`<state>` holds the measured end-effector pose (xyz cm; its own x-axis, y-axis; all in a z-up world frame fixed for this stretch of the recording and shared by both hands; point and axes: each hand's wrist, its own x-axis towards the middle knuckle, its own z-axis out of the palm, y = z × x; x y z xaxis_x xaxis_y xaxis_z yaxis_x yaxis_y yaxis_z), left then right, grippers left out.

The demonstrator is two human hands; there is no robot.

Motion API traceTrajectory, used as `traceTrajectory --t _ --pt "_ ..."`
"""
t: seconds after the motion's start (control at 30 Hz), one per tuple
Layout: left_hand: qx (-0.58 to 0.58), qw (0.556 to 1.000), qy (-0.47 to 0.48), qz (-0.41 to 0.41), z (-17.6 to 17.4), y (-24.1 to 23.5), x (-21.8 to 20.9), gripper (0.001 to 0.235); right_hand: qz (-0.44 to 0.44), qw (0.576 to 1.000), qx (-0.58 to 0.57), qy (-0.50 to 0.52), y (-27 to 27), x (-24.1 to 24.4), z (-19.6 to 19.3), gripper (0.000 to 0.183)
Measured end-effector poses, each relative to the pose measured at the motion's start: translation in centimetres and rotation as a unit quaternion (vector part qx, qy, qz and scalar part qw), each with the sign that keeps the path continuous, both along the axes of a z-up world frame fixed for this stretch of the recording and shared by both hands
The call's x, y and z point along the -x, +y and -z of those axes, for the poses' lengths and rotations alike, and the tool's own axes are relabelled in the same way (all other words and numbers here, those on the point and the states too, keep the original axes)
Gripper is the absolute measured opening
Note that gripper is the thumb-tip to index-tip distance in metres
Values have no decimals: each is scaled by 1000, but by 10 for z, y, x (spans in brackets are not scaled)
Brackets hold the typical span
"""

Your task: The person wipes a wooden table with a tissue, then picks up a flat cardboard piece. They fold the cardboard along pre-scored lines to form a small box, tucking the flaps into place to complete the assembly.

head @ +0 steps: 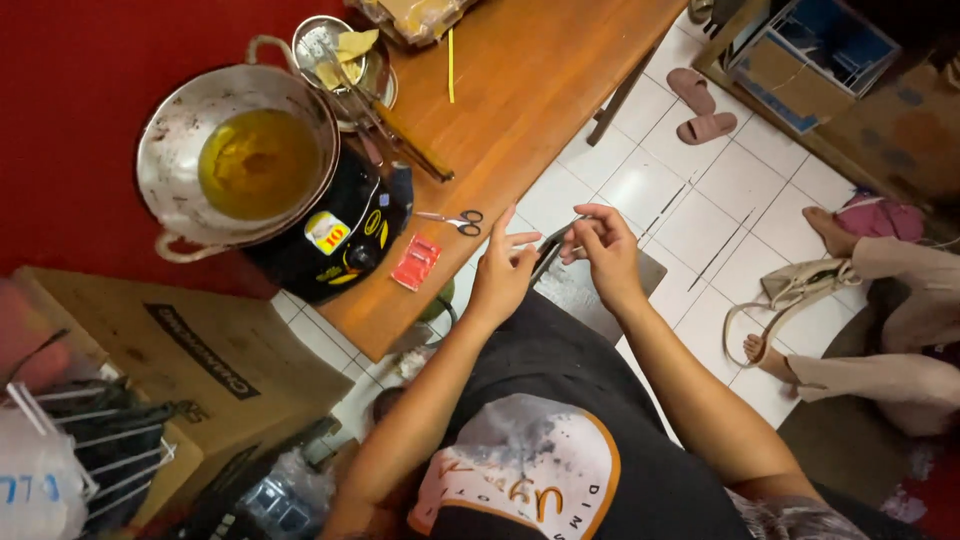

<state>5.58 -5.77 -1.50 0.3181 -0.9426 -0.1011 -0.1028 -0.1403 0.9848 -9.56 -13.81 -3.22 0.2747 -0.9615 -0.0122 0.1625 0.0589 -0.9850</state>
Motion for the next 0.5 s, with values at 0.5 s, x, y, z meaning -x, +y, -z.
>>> traceTrajectory --t 0.5 --pt "-15 999 4 -47 8 -158 -27 69 -67 997 -2 28 -211 -101 33 22"
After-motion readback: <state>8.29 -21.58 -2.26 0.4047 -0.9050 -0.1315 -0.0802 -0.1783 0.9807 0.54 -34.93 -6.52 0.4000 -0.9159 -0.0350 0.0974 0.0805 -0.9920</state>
